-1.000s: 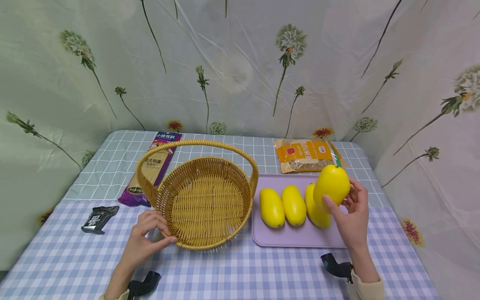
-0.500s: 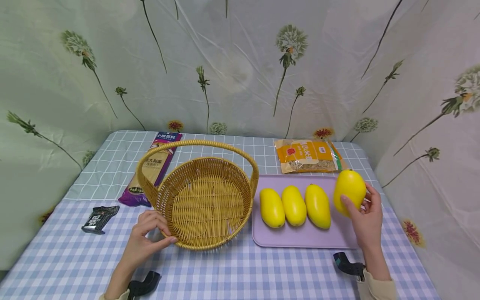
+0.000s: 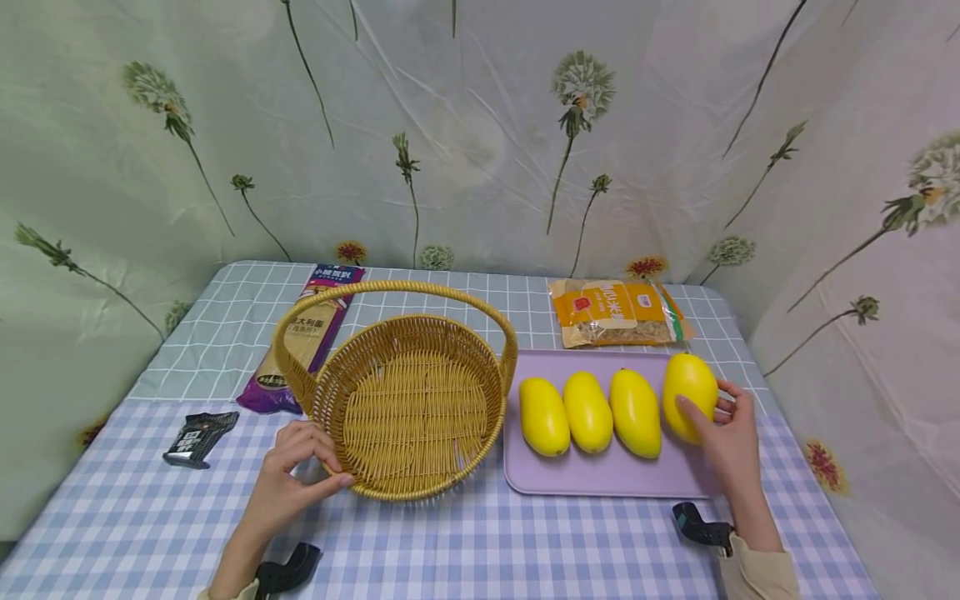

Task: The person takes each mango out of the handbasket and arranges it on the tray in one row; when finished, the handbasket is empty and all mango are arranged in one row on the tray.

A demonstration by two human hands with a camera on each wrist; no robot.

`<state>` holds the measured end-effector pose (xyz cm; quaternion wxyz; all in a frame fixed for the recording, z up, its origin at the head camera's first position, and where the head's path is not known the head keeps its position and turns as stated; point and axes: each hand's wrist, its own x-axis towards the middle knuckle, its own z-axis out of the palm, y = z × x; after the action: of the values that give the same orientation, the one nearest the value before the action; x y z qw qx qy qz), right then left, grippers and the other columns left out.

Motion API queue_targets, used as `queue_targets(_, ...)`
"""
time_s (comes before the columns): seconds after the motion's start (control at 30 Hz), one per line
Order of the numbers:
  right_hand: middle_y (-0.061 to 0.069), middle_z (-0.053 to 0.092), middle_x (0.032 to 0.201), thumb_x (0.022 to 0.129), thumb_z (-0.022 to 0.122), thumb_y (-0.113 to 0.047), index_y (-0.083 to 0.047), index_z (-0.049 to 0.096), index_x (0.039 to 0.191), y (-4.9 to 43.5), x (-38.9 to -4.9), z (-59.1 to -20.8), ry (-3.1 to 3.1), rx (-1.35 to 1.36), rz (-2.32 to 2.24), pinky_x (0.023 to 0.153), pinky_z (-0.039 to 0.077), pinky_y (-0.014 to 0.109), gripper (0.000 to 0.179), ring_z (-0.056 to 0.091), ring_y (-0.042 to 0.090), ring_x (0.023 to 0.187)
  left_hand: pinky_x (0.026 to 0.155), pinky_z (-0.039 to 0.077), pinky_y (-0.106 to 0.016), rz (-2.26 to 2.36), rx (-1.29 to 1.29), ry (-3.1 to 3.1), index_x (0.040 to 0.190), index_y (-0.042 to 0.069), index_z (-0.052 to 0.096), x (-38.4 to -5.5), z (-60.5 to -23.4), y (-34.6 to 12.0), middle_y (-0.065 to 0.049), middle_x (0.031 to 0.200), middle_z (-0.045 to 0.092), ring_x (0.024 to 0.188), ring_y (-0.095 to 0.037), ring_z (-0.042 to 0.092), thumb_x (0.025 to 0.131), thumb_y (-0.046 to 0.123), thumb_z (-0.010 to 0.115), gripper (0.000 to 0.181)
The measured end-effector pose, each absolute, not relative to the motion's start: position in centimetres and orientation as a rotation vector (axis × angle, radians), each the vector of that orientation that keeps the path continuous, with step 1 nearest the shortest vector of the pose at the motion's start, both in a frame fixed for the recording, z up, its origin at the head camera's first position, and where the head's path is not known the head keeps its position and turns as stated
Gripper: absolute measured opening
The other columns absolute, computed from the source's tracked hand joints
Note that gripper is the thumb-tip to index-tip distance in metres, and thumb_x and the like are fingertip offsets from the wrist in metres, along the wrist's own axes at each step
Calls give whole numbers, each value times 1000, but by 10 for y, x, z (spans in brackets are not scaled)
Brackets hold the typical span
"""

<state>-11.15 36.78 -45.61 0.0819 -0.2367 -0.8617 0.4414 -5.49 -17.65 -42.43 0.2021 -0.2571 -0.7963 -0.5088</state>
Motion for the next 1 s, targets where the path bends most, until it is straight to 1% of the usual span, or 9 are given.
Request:
queue_targets(0.03,18,41,125,86,63,-50,-4,21,145,367,-112,-456,-2583,-718,1328,74,42,16,86,45,23,95,91,23,-30,-1421,-719,-2222,70,17,60,-55,-425,-177,3,78,58,86,-15,46,54,-4,86,37)
queue_targets(0.13,22,38,128,87,62,-50,-1,20,145,360,-109,-450,-2618,-759,1326,72,42,16,87,43,29,98,91,23,-30,-1425,-717,-2219,70,17,60,-55,-426,-177,3,78,58,86,-15,46,54,-4,86,37)
queue_targets(0.17,22,38,127,88,61,-49,0,20,144,358,-108,-447,-2628,-768,1317,68,40,13,86,42,28,97,91,23,-30,-1425,-717,-2219,70,17,60,-55,-426,-177,3,78,58,86,-15,46,54,-4,86,37)
queue_targets(0.23,25,37,129,89,60,-47,1,19,145,352,-106,-441,-2633,-786,1331,68,39,15,84,41,31,100,91,23,-30,-1422,-716,-2220,70,17,60,-55,-426,-177,4,78,58,86,-15,46,54,-3,86,37)
queue_targets(0.27,25,37,129,90,60,-46,1,19,145,349,-105,-439,-2642,-788,1317,65,36,12,82,41,29,99,91,23,-30,-1421,-716,-2220,70,17,60,-55,-426,-177,4,78,58,86,-15,46,54,-3,86,37)
queue_targets(0.47,27,35,127,91,58,-46,2,20,144,344,-101,-432,-2698,-784,1297,68,37,21,81,38,34,101,91,23,-31,-1424,-715,-2222,70,17,61,-55,-426,-177,4,78,58,86,-15,46,54,-4,86,37)
queue_targets(0.73,27,36,124,91,58,-47,3,21,143,346,-100,-433,-2750,-748,1281,65,38,23,81,37,34,100,91,23,-31,-1429,-723,-2212,70,17,60,-55,-426,-177,3,78,59,86,-15,46,54,-5,86,37)
queue_targets(0.87,29,34,125,91,57,-46,4,19,144,347,-100,-432,-2779,-733,1290,65,37,21,82,36,37,101,91,23,-31,-1433,-722,-2208,70,17,61,-55,-426,-177,3,78,59,86,-15,46,53,-5,86,37)
queue_targets(1.0,32,33,125,92,56,-48,6,16,143,351,-101,-431,-2834,-704,1298,66,38,23,85,37,39,102,91,23,-31,-1436,-720,-2208,70,16,61,-55,-426,-176,2,78,59,86,-15,46,54,-5,86,37)
